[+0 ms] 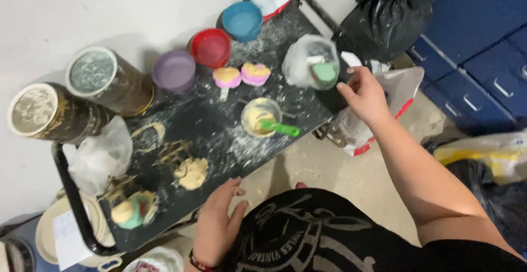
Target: Applying dental stone paste to dental impressions using a spatula on a laboratory bench
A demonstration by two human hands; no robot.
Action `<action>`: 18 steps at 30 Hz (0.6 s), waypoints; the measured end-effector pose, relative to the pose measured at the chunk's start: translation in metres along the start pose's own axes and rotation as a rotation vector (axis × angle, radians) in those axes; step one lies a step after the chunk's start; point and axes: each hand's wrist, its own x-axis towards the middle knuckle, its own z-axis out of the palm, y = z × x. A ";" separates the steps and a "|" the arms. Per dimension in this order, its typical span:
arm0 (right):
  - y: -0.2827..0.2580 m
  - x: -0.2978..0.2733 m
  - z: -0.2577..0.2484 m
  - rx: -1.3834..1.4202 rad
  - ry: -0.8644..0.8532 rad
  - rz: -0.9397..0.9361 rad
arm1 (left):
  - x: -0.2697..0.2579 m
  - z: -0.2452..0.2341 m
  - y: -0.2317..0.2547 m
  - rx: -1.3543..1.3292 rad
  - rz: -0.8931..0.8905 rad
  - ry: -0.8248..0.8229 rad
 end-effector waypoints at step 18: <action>0.047 0.069 0.063 -0.067 0.008 -0.455 | 0.043 0.067 0.082 -0.002 0.052 0.139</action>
